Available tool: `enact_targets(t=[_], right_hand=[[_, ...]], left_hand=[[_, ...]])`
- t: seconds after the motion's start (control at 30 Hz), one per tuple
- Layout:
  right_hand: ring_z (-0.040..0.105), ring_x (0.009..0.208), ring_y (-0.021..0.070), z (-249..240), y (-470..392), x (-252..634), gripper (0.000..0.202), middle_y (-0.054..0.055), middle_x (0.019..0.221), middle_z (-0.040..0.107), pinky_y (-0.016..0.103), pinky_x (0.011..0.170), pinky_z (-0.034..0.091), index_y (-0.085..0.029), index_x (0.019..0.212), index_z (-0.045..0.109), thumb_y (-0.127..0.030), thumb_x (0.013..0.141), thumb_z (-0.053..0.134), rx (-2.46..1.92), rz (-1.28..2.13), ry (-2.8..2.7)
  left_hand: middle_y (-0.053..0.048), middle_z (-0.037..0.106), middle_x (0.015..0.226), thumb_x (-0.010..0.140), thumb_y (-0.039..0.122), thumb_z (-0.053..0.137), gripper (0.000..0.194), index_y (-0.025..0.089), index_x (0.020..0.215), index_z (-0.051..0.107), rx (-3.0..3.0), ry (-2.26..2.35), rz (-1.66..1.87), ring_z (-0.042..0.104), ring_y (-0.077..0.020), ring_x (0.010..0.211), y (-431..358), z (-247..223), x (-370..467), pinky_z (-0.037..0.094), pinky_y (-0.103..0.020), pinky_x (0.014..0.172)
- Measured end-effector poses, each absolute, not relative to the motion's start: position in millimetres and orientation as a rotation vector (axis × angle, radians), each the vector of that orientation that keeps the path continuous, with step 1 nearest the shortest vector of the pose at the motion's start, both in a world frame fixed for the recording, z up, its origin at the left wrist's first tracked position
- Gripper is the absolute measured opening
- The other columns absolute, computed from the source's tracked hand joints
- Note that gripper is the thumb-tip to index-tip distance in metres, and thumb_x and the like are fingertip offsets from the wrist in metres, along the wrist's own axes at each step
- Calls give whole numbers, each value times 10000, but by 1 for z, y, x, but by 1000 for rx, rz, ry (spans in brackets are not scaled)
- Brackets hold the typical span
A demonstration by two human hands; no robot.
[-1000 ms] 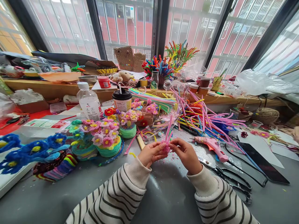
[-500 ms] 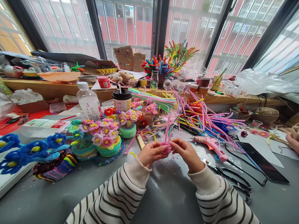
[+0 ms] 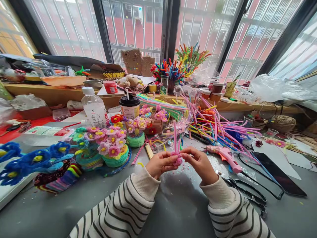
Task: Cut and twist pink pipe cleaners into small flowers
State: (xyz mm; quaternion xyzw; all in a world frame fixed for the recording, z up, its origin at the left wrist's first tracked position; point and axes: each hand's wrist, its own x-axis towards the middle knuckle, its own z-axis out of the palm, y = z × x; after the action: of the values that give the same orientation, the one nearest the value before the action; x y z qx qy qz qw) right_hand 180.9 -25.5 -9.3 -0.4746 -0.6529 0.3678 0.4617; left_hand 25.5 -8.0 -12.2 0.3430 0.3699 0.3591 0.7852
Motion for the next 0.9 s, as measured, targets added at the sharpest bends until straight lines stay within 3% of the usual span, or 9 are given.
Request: enact_targets(t=[0.37, 0.5, 0.63, 0.77, 0.9], right_hand=[[428, 624, 142, -14, -26, 178, 169, 31, 639, 466, 268, 576, 367, -172, 661, 449, -245, 800, 387, -1177, 140, -1964], [428, 629, 150, -17, -26, 177, 175, 30, 633, 465, 271, 586, 358, -181, 649, 424, -233, 805, 363, -1226, 32, -2009], [436, 584, 146, -23, -24, 176, 191, 29, 614, 487, 263, 539, 346, -179, 636, 445, -268, 791, 377, -1316, 149, -1946], [419, 506, 119, -28, -22, 173, 244, 3, 550, 472, 245, 486, 341, -175, 616, 456, -340, 780, 382, -1392, 576, -1765], [408, 454, 92, -24, -21, 173, 289, -18, 520, 446, 220, 444, 359, -171, 610, 458, -381, 785, 363, -1298, 899, -1625]], left_hand=[[-22, 635, 575, 424, 232, 748, 315, 103, 621, 539, 775, 848, 869, 600, -116, 534, -9, -9, 29, 483, -227, 565], [-10, 621, 534, 440, 257, 734, 302, 102, 606, 536, 933, 833, 935, 590, -113, 517, -8, -13, 30, 477, -234, 548], [-6, 606, 514, 487, 271, 705, 255, 103, 594, 546, 1099, 854, 1017, 581, -114, 522, -9, -16, 32, 469, -237, 548], [-8, 602, 526, 509, 278, 689, 232, 105, 594, 559, 1200, 903, 1050, 568, -111, 519, -9, -17, 32, 466, -242, 549], [11, 587, 496, 425, 288, 729, 301, 106, 579, 545, 1039, 904, 1017, 562, -104, 485, -6, -14, 29, 473, -237, 523]])
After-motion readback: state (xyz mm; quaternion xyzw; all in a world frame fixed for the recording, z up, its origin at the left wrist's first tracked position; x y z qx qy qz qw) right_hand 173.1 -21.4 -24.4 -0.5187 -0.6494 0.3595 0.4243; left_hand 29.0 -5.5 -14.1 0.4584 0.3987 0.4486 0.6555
